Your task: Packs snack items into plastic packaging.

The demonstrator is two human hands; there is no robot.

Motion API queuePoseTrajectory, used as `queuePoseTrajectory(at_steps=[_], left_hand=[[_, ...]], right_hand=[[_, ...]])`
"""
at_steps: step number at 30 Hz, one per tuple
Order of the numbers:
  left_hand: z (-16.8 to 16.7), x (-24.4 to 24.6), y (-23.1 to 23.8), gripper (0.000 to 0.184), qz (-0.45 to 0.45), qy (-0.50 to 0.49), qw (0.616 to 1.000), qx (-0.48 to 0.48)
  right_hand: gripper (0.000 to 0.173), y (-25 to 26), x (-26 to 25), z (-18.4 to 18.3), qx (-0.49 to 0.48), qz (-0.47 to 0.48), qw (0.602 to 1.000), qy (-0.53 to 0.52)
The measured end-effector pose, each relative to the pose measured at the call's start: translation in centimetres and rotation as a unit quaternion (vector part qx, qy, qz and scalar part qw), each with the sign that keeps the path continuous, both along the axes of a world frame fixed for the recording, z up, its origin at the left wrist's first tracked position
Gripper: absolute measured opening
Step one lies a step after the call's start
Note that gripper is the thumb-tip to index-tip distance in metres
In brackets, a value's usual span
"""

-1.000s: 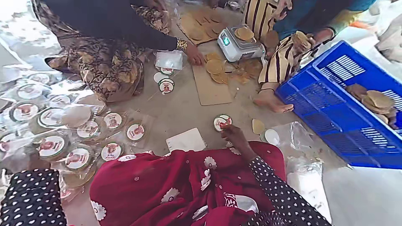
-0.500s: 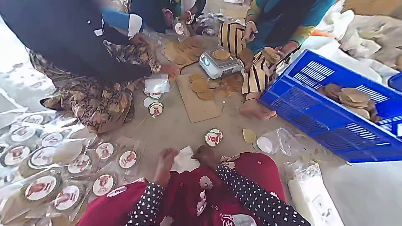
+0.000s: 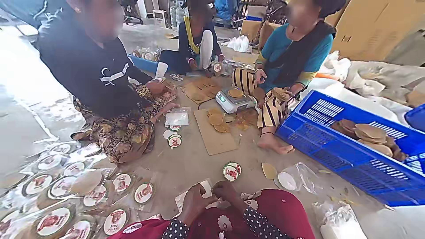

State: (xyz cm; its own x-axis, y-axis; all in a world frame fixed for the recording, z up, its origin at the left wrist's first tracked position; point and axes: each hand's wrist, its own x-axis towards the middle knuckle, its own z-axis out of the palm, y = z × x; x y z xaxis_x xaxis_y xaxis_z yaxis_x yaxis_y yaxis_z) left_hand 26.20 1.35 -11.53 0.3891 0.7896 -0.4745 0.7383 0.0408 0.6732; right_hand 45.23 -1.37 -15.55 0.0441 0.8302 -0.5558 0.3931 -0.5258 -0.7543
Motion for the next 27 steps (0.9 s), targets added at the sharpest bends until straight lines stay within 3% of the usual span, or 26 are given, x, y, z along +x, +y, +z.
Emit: queuePoseTrajectory(at_steps=[2,6,8,10,14,17,22,25,27], left_hand=[[0.6,0.5,-0.5,0.075,-0.01,0.023,0.999,0.038],[1.9,0.7,-0.5,0.043,-0.016,0.055,0.996,0.072],[2.2,0.6,-0.5,0.05,0.008,0.051,0.995,0.082],[2.3,0.6,-0.6,0.063,0.037,0.04,0.995,0.089],[2.1,0.5,-0.4,0.034,0.029,0.052,0.992,0.111],[2.2,0.7,-0.3,0.032,0.001,0.077,0.994,0.082],[1.8,1.1,-0.5,0.031,-0.03,0.086,0.995,0.03],[0.5,0.8,-0.1,0.029,0.018,0.027,0.999,0.002],[-0.3,0.5,0.2,0.026,0.063,-0.019,0.998,-0.008]], right_hand=[[0.025,0.2,-1.2,1.6,-0.028,-0.057,0.994,0.088],[0.021,1.4,-3.4,3.8,-0.058,-0.121,0.977,0.165],[0.02,2.1,-4.3,3.9,-0.045,-0.139,0.972,0.186],[0.019,2.6,-5.0,3.5,-0.023,-0.15,0.97,0.192],[0.018,2.6,-5.6,3.3,-0.025,-0.163,0.966,0.198],[0.019,2.0,-5.3,2.6,-0.037,-0.17,0.965,0.196],[0.044,1.2,-4.8,1.5,-0.046,-0.17,0.968,0.181],[0.052,0.7,-4.8,1.8,-0.043,-0.174,0.966,0.184],[0.048,-0.1,-4.9,2.2,-0.012,-0.17,0.967,0.191]])
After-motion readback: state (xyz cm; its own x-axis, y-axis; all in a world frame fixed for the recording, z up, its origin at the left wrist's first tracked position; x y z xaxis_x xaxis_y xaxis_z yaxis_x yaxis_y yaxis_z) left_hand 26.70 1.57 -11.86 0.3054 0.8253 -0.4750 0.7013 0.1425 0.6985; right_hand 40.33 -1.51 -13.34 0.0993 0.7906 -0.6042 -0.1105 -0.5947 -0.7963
